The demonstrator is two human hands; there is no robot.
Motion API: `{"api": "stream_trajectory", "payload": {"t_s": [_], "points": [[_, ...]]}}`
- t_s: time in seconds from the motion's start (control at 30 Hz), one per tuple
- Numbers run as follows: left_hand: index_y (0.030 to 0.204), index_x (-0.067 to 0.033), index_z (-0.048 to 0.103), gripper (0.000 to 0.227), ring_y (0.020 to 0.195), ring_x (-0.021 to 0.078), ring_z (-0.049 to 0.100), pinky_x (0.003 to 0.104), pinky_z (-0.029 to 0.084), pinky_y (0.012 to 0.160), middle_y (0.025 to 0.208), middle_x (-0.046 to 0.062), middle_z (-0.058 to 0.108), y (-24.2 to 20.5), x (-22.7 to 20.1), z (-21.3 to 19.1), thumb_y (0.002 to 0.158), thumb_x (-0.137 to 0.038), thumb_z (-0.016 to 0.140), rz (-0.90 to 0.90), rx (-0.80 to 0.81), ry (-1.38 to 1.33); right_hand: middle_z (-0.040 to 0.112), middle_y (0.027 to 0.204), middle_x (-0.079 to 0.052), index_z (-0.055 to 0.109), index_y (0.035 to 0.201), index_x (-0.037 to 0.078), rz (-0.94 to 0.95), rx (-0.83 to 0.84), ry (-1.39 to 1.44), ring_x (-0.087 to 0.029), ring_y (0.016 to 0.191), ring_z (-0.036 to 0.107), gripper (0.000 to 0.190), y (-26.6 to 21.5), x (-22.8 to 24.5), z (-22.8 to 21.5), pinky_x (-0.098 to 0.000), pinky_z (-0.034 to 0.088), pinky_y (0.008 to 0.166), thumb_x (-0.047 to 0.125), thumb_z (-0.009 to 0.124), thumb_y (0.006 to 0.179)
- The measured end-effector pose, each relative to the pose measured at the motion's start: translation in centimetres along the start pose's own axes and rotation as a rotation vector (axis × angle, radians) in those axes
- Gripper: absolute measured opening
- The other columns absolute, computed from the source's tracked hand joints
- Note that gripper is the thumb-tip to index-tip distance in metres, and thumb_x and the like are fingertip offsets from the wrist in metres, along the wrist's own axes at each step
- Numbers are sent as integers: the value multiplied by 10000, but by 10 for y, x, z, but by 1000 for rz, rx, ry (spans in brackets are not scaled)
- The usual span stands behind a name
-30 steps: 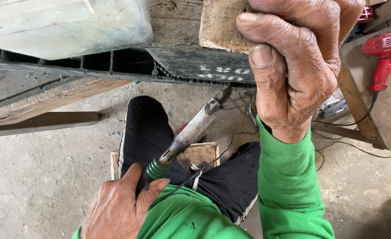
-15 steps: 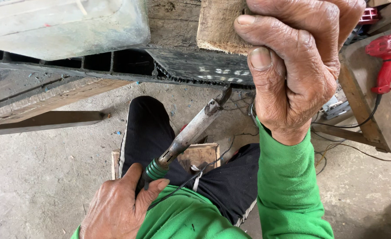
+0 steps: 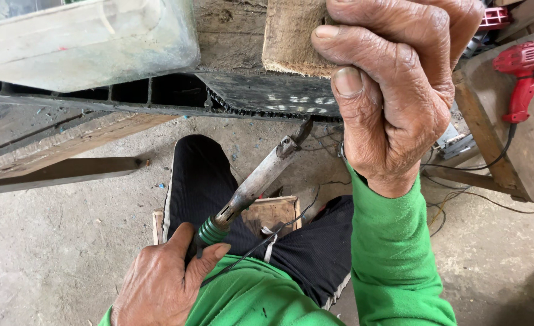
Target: The person uses a soldering iron to melt and seal the edges of a plastic container. They move the container to access different sides and apply the hot tool along the seams to fuse the plastic.
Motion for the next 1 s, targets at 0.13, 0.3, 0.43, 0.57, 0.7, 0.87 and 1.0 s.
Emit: {"api": "stream_trajectory", "payload": {"t_s": [0.13, 0.3, 0.43, 0.57, 0.7, 0.87, 1.0], "points": [[1048, -83, 635, 700, 765, 509, 707, 600, 547, 677, 660, 322, 665, 5, 1, -4, 807, -738, 587, -20, 29, 11, 703, 1226, -78, 781, 1103, 57, -19, -32, 10, -257, 1211, 524, 221, 2, 1, 1, -411, 363, 1084, 225, 653, 1039], [1054, -101, 637, 668, 750, 487, 724, 592, 554, 673, 643, 305, 665, 12, 3, -10, 808, -721, 610, -36, 80, 18, 709, 1247, -63, 781, 1108, 61, 5, -41, -14, -232, 1175, 522, 242, 1, 2, 4, -391, 384, 1094, 256, 647, 1057], [1003, -93, 638, 629, 752, 502, 698, 597, 534, 667, 655, 295, 669, 15, 1, -20, 811, -692, 646, 14, 49, -3, 725, 1239, -67, 781, 1097, 59, 19, -54, -42, -223, 1138, 525, 268, 0, 3, 7, -386, 395, 1082, 282, 637, 1061], [981, -99, 629, 614, 748, 505, 691, 599, 525, 670, 652, 293, 669, 15, 1, -22, 809, -688, 652, 24, 38, -1, 729, 1221, -69, 779, 1074, 55, -8, -64, -57, -216, 1118, 531, 281, 1, 4, 9, -386, 392, 1070, 290, 625, 1048], [944, -92, 620, 585, 693, 500, 688, 597, 507, 625, 611, 289, 648, 16, 0, -20, 819, -661, 667, 60, 25, -51, 719, 1230, -65, 778, 1092, 58, 18, -67, -38, -222, 1154, 533, 260, -1, 3, 7, -375, 402, 1087, 272, 635, 1065], [830, -62, 597, 535, 520, 461, 649, 545, 479, 521, 515, 245, 590, 14, 0, -17, 860, -587, 696, 169, -42, -187, 709, 1232, -70, 770, 1097, 52, 102, -65, -38, -214, 1167, 530, 203, 1, 12, 6, -357, 410, 1090, 208, 642, 1073], [761, -40, 606, 495, 486, 414, 651, 498, 473, 468, 482, 205, 597, 9, 1, -18, 845, -522, 688, 302, -120, -311, 710, 1237, -70, 760, 1106, 44, 155, -72, -27, -203, 1174, 539, 178, 1, 17, 6, -341, 410, 1065, 176, 645, 1072]]}}
Point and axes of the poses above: each hand's wrist, its own y-axis towards the middle knuckle, its own z-axis out of the palm, x = y × z, the point moved 9 cm from there along y, towards the middle knuckle
